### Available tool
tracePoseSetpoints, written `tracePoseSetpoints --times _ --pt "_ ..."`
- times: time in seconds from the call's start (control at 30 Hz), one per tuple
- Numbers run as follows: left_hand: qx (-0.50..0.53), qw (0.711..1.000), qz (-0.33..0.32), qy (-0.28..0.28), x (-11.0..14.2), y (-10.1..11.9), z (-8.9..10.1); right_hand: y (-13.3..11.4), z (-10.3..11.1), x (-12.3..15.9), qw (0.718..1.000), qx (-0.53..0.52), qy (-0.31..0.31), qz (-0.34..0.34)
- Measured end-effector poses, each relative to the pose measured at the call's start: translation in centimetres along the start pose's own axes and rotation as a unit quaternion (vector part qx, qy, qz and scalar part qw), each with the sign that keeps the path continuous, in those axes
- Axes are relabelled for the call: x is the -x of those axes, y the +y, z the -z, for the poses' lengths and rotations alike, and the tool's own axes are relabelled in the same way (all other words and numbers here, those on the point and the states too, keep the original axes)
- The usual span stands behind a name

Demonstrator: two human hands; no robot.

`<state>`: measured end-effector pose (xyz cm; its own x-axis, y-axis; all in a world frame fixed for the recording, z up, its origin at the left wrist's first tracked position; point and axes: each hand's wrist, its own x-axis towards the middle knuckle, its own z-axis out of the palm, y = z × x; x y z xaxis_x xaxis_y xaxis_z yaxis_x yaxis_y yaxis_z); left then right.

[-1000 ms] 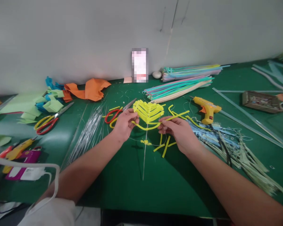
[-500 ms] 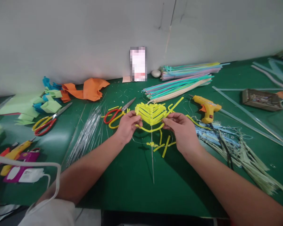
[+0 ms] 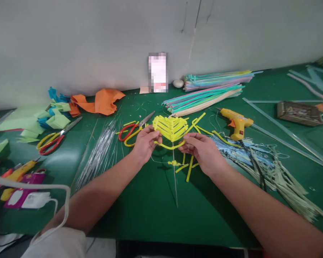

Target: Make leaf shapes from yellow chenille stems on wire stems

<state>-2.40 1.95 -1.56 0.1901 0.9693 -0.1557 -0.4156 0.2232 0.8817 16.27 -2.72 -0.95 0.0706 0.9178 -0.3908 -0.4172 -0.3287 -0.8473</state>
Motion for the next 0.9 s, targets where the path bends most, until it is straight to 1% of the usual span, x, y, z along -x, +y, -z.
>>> tracePoseSetpoints --times 0.1,0.2,0.3,0.43,0.67,0.8,0.9 --pt "0.0 1.0 0.003 -0.006 0.04 -0.04 -0.02 -0.11 -0.06 0.05 1.0 -0.007 0.009 0.009" --pt "-0.005 1.0 0.01 -0.003 0.16 -0.02 -0.21 -0.11 -0.08 -0.01 0.999 -0.036 0.022 0.014" --pt "-0.009 1.0 0.012 0.0 0.25 -0.03 -0.39 -0.06 -0.11 -0.07 0.998 -0.054 0.019 0.016" --pt "-0.012 1.0 0.009 -0.002 0.31 -0.05 -0.51 -0.03 -0.2 -0.06 0.998 -0.052 0.024 0.035" --pt "-0.013 1.0 0.003 -0.01 0.34 -0.15 -0.66 0.16 -0.37 -0.06 0.991 -0.006 0.072 0.111" --pt "-0.016 1.0 0.0 -0.013 0.38 -0.15 -0.73 0.25 -0.37 -0.09 0.989 -0.025 0.082 0.121" --pt "-0.02 1.0 0.004 -0.019 0.39 -0.14 -0.76 0.23 -0.34 -0.09 0.989 -0.02 0.085 0.12"
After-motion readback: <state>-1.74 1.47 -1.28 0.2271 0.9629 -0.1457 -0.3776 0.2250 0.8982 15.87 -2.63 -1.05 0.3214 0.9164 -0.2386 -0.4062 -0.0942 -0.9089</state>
